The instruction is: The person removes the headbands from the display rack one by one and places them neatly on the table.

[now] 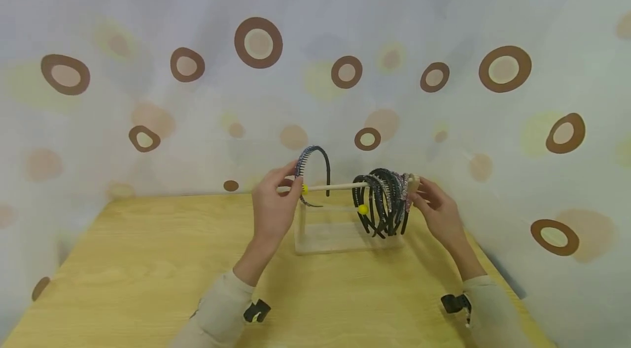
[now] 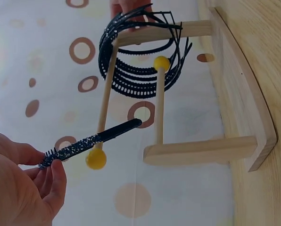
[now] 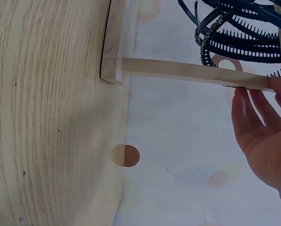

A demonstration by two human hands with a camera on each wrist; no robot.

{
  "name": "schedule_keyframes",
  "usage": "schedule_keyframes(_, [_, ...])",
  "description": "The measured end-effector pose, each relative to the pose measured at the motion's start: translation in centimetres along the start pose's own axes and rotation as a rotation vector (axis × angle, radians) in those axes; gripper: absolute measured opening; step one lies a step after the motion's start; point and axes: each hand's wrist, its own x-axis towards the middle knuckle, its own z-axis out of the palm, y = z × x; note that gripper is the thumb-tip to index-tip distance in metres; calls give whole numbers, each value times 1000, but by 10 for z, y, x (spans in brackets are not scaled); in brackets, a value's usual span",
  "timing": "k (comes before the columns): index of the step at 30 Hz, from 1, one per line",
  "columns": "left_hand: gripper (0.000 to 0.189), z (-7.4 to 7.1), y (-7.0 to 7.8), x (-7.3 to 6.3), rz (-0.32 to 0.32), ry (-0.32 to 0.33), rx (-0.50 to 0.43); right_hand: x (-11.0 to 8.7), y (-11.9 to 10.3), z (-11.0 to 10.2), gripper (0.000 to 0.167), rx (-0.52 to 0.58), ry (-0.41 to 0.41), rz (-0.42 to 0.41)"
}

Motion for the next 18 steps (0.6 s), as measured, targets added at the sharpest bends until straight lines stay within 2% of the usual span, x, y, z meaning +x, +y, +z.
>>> schedule_keyframes(5, [29, -23, -6, 6, -42, 20, -7, -1, 0, 2, 51, -2, -2, -20])
schedule_keyframes(9, [28, -41, -15, 11, -88, 40, -59, -1, 1, 1, 53, -21, -6, -22])
schedule_keyframes(14, [28, -70, -36, 19, -154, 44, -154, -1, 2, 2, 54, -15, 5, -28])
schedule_keyframes(18, [30, -100, -57, 26, -230, 47, -191, -3, 1, 3, 54, -13, 8, -25])
